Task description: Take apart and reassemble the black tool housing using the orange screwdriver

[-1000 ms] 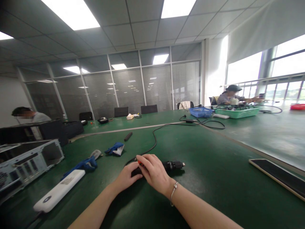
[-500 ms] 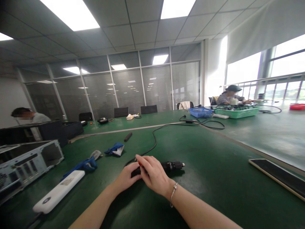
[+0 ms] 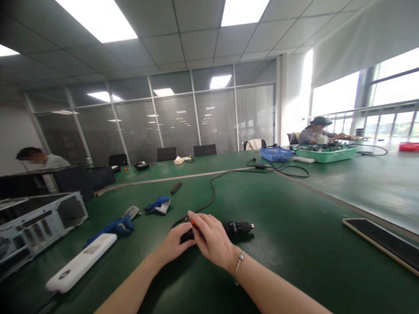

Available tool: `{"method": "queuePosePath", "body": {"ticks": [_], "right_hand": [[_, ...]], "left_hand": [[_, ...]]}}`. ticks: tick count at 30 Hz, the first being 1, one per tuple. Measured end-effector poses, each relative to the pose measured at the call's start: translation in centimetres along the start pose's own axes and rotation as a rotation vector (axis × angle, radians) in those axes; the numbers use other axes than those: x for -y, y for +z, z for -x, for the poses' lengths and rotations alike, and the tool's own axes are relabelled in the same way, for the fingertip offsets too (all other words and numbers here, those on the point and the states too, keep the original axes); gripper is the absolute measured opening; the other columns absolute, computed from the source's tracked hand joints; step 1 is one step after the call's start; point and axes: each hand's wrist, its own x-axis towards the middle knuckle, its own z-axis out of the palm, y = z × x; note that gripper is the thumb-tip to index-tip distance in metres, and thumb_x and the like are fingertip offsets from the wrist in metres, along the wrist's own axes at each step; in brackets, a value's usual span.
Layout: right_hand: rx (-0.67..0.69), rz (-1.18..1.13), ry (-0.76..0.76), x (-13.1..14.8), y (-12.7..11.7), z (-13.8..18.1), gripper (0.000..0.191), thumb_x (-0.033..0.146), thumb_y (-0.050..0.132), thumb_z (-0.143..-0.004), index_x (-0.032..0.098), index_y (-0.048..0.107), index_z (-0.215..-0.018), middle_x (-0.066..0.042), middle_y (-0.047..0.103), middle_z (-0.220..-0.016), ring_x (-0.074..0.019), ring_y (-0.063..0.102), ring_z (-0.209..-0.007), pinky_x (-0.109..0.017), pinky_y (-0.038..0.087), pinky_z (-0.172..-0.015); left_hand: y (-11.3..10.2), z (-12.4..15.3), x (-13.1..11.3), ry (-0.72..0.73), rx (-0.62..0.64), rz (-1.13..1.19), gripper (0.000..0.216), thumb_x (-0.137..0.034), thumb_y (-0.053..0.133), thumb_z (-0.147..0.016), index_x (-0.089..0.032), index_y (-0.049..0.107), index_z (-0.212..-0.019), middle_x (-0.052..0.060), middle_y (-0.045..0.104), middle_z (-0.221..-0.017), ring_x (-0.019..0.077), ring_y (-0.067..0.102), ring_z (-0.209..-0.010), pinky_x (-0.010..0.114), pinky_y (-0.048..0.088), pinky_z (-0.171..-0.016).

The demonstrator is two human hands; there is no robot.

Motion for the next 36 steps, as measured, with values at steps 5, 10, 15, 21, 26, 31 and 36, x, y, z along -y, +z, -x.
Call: {"method": "queuePosePath", "body": {"ticks": [5, 10, 15, 21, 26, 31, 36], "right_hand": [[-0.005, 0.025, -0.012, 0.1, 0.0, 0.0, 0.051, 0.016, 0.051, -0.089, 0.025, 0.038, -0.138, -0.012, 0.058, -0.118, -0.0234, 0.059, -0.105, -0.041, 0.053, -0.087], [-0.025, 0.054, 0.014, -0.2, 0.1, 0.0, 0.046, 0.016, 0.05, -0.092, 0.027, 0.042, -0.136, -0.011, 0.058, -0.108, -0.0217, 0.061, -0.093, -0.037, 0.056, -0.076], [0.003, -0.053, 0.036, 0.0, 0.2, 0.2, 0.061, 0.011, 0.044, -0.09, 0.023, 0.024, -0.146, -0.013, 0.053, -0.12, -0.0224, 0.057, -0.107, -0.039, 0.053, -0.089], [-0.009, 0.012, 0.02, -0.3, 0.1, 0.0, 0.054, 0.016, 0.051, -0.09, 0.028, 0.036, -0.14, -0.011, 0.055, -0.115, -0.0222, 0.058, -0.1, -0.038, 0.054, -0.082], [0.0, 0.002, 0.05, -0.4, 0.2, 0.1, 0.053, 0.018, 0.047, -0.093, 0.027, 0.032, -0.143, -0.01, 0.06, -0.108, -0.0208, 0.06, -0.094, -0.036, 0.054, -0.079], [-0.032, -0.028, 0.031, -0.6, 0.1, 0.5, 0.058, 0.015, 0.048, -0.092, 0.026, 0.028, -0.146, -0.01, 0.06, -0.113, -0.0216, 0.06, -0.101, -0.038, 0.053, -0.086], [-0.226, -0.099, 0.037, -1.2, -0.5, 0.1, 0.062, 0.011, 0.053, -0.089, 0.028, 0.031, -0.143, -0.008, 0.062, -0.109, -0.0203, 0.061, -0.098, -0.038, 0.053, -0.085]], "left_hand": [[0.1, 0.0, 0.1, 0.0, 0.001, 0.004, 0.036, -0.021, 0.067, -0.08, -0.022, 0.062, -0.116, 0.006, 0.064, -0.119, 0.0252, 0.057, -0.11, 0.039, 0.043, -0.1], [0.1, 0.1, 0.2, -0.006, -0.005, 0.004, 0.041, -0.017, 0.072, -0.074, -0.023, 0.063, -0.114, 0.006, 0.063, -0.123, 0.0251, 0.057, -0.112, 0.038, 0.041, -0.102], [0.0, 0.1, 0.1, 0.004, 0.011, 0.004, 0.049, -0.02, 0.078, -0.069, -0.022, 0.062, -0.115, 0.006, 0.063, -0.122, 0.0251, 0.058, -0.11, 0.038, 0.042, -0.101], [0.1, 0.0, 0.0, -0.033, 0.006, 0.004, 0.044, -0.02, 0.073, -0.073, -0.023, 0.063, -0.115, 0.005, 0.065, -0.118, 0.0272, 0.057, -0.111, 0.041, 0.042, -0.101], [0.0, 0.1, -0.1, -0.035, 0.011, 0.001, 0.044, -0.018, 0.073, -0.072, -0.023, 0.064, -0.115, 0.006, 0.065, -0.118, 0.0274, 0.057, -0.111, 0.042, 0.043, -0.1], [0.0, 0.1, 0.4, -0.047, -0.001, -0.015, 0.05, -0.02, 0.077, -0.069, -0.025, 0.064, -0.118, 0.004, 0.066, -0.118, 0.0258, 0.06, -0.108, 0.038, 0.042, -0.1], [0.0, 0.2, 0.9, -0.076, -0.016, -0.012, 0.061, -0.023, 0.082, -0.064, -0.026, 0.063, -0.122, 0.003, 0.068, -0.116, 0.0237, 0.063, -0.105, 0.034, 0.043, -0.099]]}}
